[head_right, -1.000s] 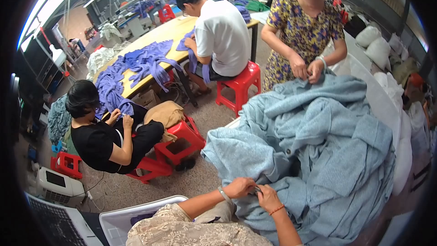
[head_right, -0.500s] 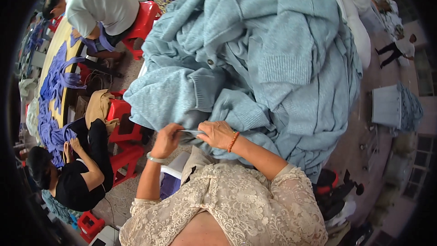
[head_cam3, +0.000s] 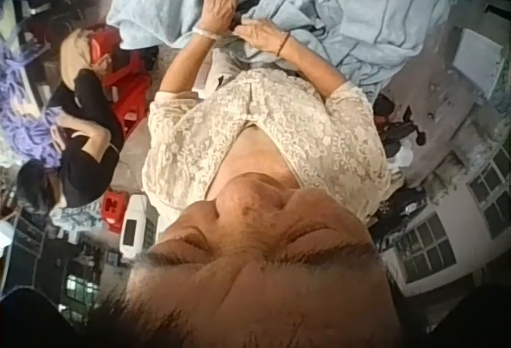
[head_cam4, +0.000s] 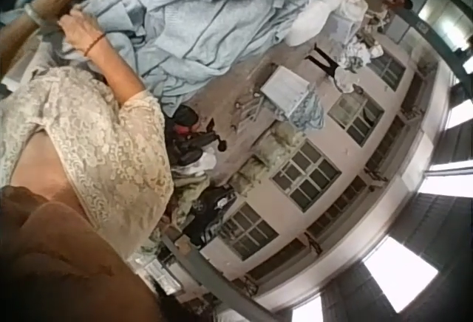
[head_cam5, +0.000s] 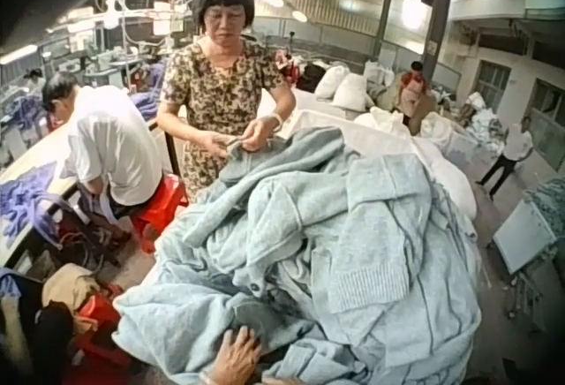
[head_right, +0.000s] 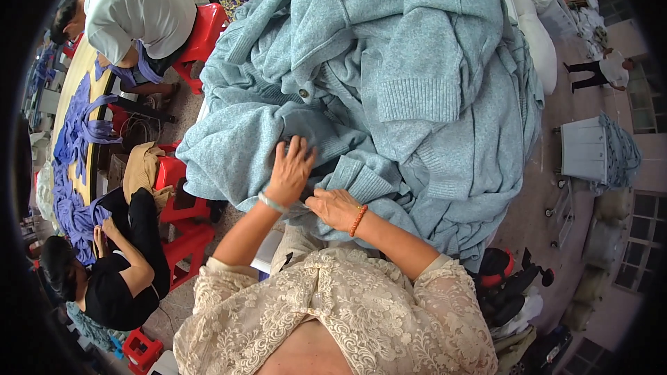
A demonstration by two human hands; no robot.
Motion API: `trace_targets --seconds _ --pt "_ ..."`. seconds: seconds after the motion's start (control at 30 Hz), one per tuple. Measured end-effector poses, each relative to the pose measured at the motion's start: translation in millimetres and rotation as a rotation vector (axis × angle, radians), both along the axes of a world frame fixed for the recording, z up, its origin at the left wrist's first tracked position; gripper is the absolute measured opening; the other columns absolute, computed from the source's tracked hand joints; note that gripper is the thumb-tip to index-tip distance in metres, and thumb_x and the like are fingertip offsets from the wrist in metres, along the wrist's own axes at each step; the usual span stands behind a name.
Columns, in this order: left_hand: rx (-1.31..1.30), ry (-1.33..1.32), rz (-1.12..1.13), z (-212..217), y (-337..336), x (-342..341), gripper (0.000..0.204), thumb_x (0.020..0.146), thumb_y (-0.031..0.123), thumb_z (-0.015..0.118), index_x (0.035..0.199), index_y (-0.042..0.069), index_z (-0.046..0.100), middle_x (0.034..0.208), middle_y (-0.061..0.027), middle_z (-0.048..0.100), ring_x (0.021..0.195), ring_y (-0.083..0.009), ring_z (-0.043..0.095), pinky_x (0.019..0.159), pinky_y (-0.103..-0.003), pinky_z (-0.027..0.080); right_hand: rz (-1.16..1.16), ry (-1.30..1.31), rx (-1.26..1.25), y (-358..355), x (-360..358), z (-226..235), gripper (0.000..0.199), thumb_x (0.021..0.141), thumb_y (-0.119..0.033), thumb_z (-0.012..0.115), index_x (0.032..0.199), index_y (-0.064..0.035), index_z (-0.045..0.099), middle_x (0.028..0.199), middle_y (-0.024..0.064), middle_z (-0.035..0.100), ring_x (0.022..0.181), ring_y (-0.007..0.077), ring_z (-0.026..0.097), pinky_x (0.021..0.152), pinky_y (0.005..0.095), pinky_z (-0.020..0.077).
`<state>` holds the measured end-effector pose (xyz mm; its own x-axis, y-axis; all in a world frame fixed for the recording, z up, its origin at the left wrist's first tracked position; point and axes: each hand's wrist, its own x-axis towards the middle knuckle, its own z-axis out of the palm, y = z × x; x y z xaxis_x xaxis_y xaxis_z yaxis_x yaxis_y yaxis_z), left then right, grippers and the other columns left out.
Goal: Sorting and inspecting finished knit sweaters in a manufacturing facility.
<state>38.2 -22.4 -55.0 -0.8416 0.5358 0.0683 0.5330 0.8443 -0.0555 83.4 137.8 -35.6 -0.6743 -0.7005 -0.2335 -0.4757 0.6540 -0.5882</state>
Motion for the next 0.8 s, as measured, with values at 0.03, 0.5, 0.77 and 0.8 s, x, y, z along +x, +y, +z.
trace_targets --seconds 0.03,0.5,0.77,0.8 --pt "0.014 -0.154 0.002 -12.7 -6.1 -12.5 0.025 0.079 0.017 0.049 0.099 0.008 0.060 0.113 -0.0129 0.054 0.112 -0.0283 0.044 0.096 -0.043 0.033 -0.031 -0.011 -0.052 -0.2 1.2 1.0 0.012 0.084 -0.012 0.048 0.087 -0.0068 0.058 0.079 0.0128 0.055 0.072 0.0356 0.060 0.064 0.0441 0.0496" --pt "0.392 -0.073 0.044 10.6 -0.4 -34.8 0.011 0.077 0.006 0.052 0.088 0.007 0.051 0.084 -0.0096 0.049 0.075 -0.0251 0.057 0.061 -0.036 0.048 -0.217 0.122 -0.061 2.6 -18.6 11.1 0.005 0.082 -0.009 0.054 0.082 -0.0039 0.054 0.078 0.0132 0.058 0.073 0.0338 0.062 0.061 0.0421 0.0505" --pt "0.149 0.022 0.272 -30.3 7.4 -45.6 0.022 0.081 0.011 0.052 0.101 0.000 0.055 0.097 -0.0119 0.047 0.081 -0.0230 0.058 0.060 -0.032 0.052 -0.191 0.155 -0.053 5.8 -18.4 3.3 0.005 0.081 -0.007 0.052 0.085 -0.0044 0.052 0.083 0.0136 0.055 0.072 0.0319 0.062 0.057 0.0413 0.0491" --pt "0.151 0.025 0.274 -30.5 8.0 -47.4 0.022 0.081 0.011 0.052 0.101 0.000 0.055 0.097 -0.0119 0.047 0.081 -0.0230 0.058 0.060 -0.032 0.052 -0.210 0.139 -0.060 6.9 -19.3 3.8 0.005 0.082 -0.008 0.053 0.086 -0.0044 0.052 0.084 0.0135 0.055 0.072 0.0318 0.062 0.058 0.0413 0.0492"
